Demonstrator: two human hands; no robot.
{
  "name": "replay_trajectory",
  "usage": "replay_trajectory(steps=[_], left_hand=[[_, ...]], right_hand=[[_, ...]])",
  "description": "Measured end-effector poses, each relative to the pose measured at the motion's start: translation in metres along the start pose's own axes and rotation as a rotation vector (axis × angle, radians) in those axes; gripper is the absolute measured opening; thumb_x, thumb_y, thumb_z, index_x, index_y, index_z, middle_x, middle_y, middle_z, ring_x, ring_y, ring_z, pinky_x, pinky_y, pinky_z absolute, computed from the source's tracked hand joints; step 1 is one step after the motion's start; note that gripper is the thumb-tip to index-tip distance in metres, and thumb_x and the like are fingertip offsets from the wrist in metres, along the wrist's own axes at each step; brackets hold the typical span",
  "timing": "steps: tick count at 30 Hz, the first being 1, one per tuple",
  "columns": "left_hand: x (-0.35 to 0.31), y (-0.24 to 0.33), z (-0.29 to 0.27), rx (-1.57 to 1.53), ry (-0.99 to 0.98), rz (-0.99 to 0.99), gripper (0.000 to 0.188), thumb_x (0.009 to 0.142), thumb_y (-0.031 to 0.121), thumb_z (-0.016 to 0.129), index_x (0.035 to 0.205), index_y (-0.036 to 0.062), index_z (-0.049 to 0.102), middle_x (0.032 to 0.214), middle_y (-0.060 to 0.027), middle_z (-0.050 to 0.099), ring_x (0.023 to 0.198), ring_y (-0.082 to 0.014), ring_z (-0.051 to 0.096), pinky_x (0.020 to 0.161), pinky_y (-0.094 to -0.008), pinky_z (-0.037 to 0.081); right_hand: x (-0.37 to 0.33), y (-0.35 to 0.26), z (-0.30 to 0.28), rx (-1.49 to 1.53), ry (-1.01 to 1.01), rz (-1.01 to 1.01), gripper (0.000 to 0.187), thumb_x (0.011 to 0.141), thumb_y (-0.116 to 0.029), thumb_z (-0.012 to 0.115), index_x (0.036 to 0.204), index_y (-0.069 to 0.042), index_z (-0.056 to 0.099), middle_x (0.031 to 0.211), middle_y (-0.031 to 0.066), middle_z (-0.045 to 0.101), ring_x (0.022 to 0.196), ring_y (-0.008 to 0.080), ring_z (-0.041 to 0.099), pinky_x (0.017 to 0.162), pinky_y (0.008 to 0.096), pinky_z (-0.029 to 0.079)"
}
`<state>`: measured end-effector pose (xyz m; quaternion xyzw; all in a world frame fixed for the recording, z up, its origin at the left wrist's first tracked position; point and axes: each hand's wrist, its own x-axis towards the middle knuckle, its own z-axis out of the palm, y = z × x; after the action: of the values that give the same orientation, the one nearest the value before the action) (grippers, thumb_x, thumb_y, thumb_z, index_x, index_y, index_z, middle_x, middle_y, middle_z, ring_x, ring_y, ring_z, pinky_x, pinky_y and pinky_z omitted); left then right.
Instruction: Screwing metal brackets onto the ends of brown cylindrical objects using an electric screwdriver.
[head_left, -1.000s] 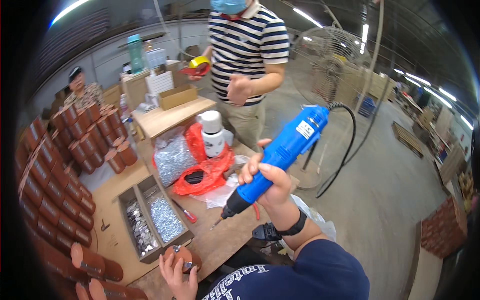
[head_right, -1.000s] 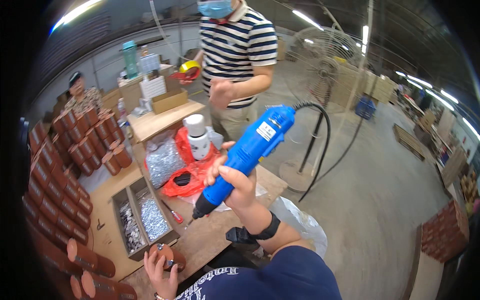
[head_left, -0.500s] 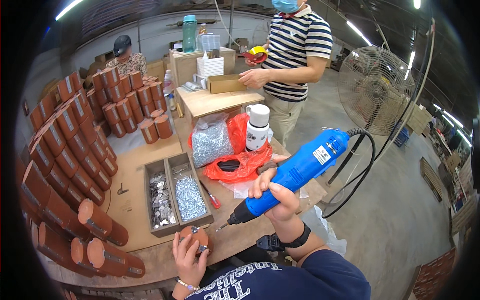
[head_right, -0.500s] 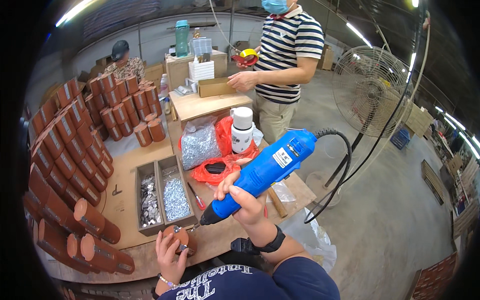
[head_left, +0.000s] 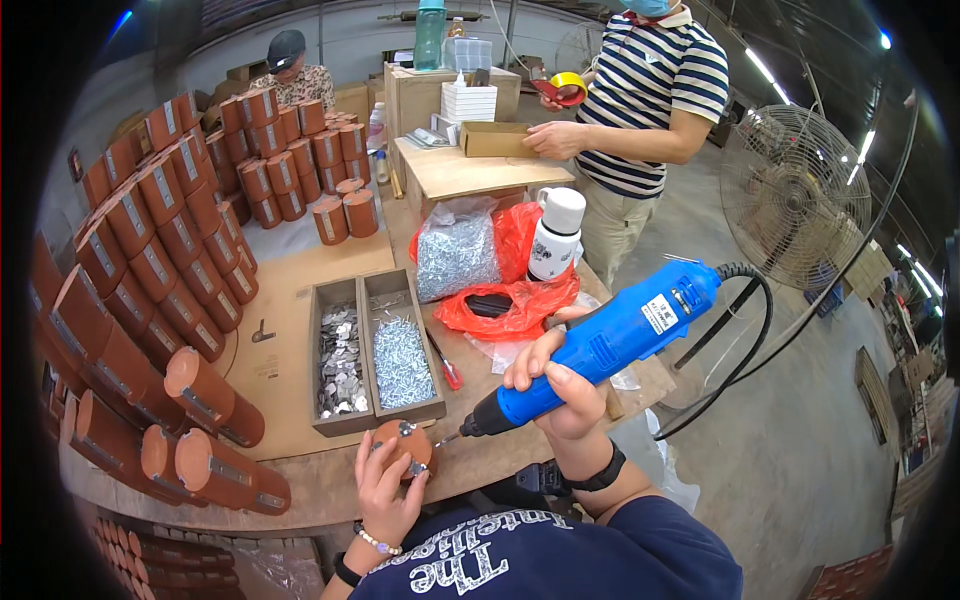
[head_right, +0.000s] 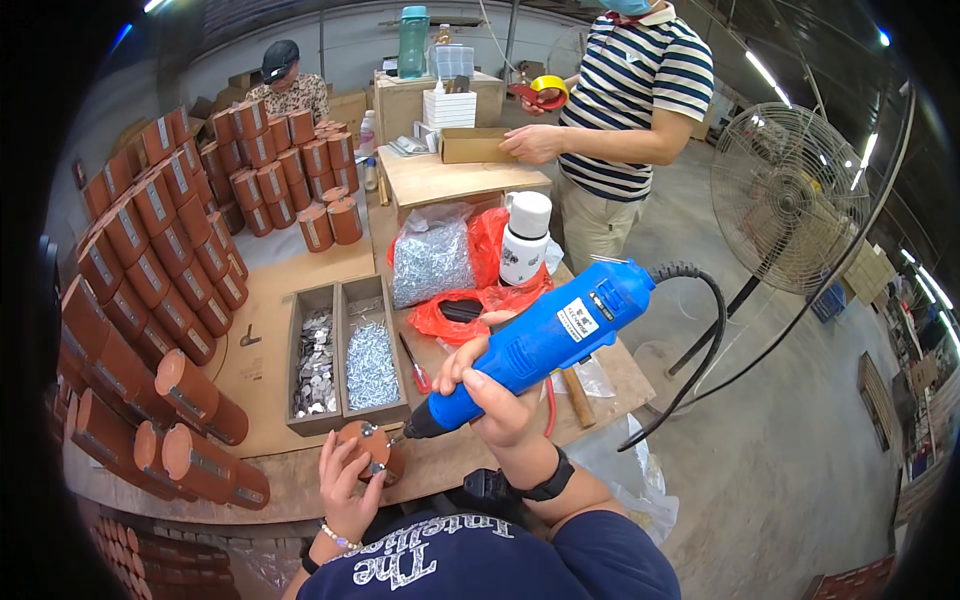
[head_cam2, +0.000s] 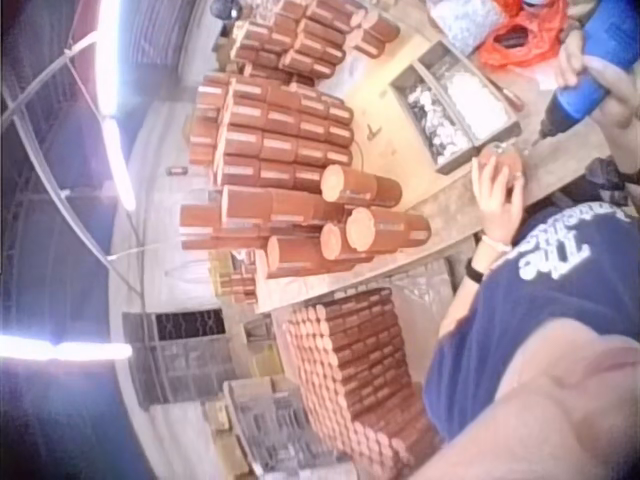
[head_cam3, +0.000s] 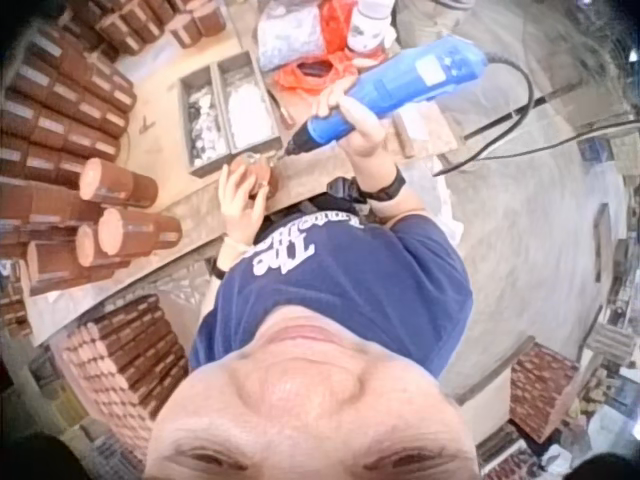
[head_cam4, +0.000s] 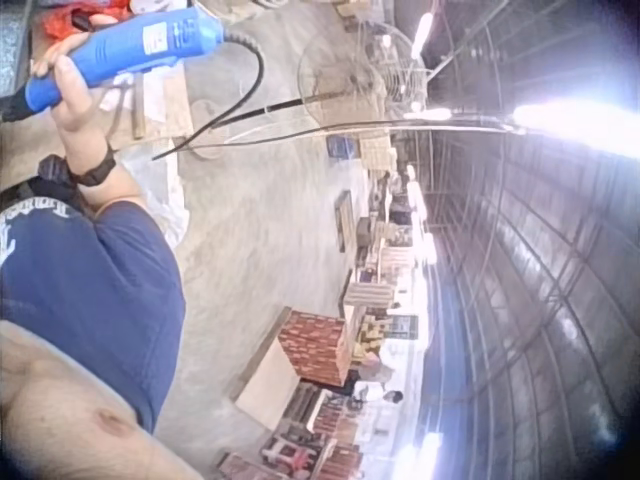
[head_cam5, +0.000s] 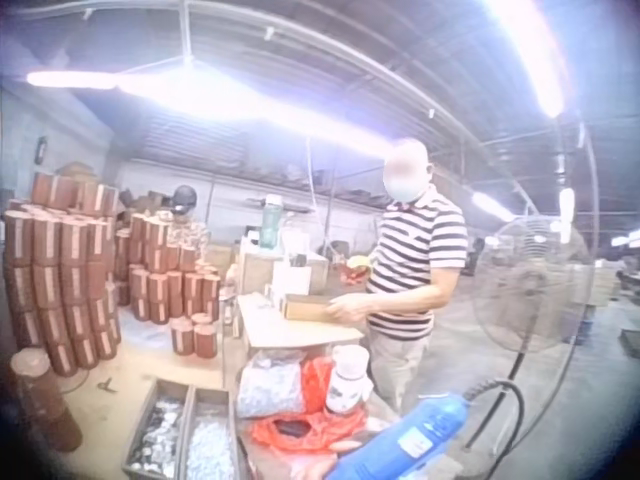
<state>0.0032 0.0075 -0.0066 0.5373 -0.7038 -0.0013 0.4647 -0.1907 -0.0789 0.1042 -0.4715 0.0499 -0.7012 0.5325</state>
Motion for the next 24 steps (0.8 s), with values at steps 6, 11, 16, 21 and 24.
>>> replay_trajectory(steps=[6, 11, 16, 21, 24], left_hand=[[-0.0014, 0.0012, -0.0008, -0.002, 0.000, -0.012, 0.029, 0.058, 0.005, 0.070, 0.084, 0.0009, 0.058, 0.103, -0.0168, 0.052, 0.109, -0.0417, 0.039, 0.087, -0.0454, 0.035], [-0.0023, 0.0036, 0.0014, -0.006, -0.005, -0.036, 0.029, 0.058, 0.004, 0.070, 0.084, 0.0009, 0.058, 0.107, -0.0187, 0.050, 0.109, -0.0426, 0.038, 0.088, -0.0449, 0.036], [-0.0063, 0.0002, 0.0050, -0.064, 0.006, -0.085, 0.031, 0.058, 0.002, 0.069, 0.086, 0.0004, 0.057, 0.112, -0.0216, 0.044, 0.110, -0.0440, 0.038, 0.088, -0.0448, 0.037], [-0.0076, -0.0043, 0.0062, -0.055, 0.013, -0.053, 0.032, 0.058, 0.000, 0.069, 0.087, 0.0005, 0.056, 0.110, -0.0207, 0.046, 0.109, -0.0434, 0.040, 0.088, -0.0445, 0.037], [-0.0062, -0.0050, 0.0057, -0.069, 0.014, -0.027, 0.033, 0.057, 0.000, 0.069, 0.087, 0.0009, 0.056, 0.108, -0.0198, 0.048, 0.107, -0.0433, 0.041, 0.088, -0.0451, 0.037]], right_hand=[[-0.0012, 0.0038, 0.0003, 0.084, -0.028, 0.013, 0.051, 0.070, -0.002, 0.049, 0.116, -0.004, 0.027, 0.070, 0.0105, 0.049, 0.062, 0.0212, 0.052, 0.062, 0.0381, 0.045], [-0.0020, 0.0024, -0.0003, 0.007, 0.005, 0.019, 0.052, 0.069, -0.009, 0.050, 0.115, -0.003, 0.026, 0.069, 0.0096, 0.047, 0.061, 0.0209, 0.052, 0.061, 0.0371, 0.046], [-0.0021, 0.0030, -0.0013, 0.096, -0.028, 0.027, 0.050, 0.071, -0.002, 0.049, 0.115, -0.004, 0.026, 0.071, 0.0105, 0.048, 0.062, 0.0214, 0.052, 0.063, 0.0384, 0.044], [-0.0016, 0.0027, -0.0015, 0.019, 0.003, 0.036, 0.052, 0.069, -0.009, 0.049, 0.116, -0.003, 0.026, 0.070, 0.0088, 0.046, 0.061, 0.0206, 0.052, 0.062, 0.0368, 0.046], [-0.0011, 0.0022, -0.0023, 0.028, 0.002, 0.038, 0.053, 0.069, -0.008, 0.048, 0.117, -0.003, 0.025, 0.071, 0.0092, 0.047, 0.062, 0.0208, 0.052, 0.063, 0.0371, 0.046]])
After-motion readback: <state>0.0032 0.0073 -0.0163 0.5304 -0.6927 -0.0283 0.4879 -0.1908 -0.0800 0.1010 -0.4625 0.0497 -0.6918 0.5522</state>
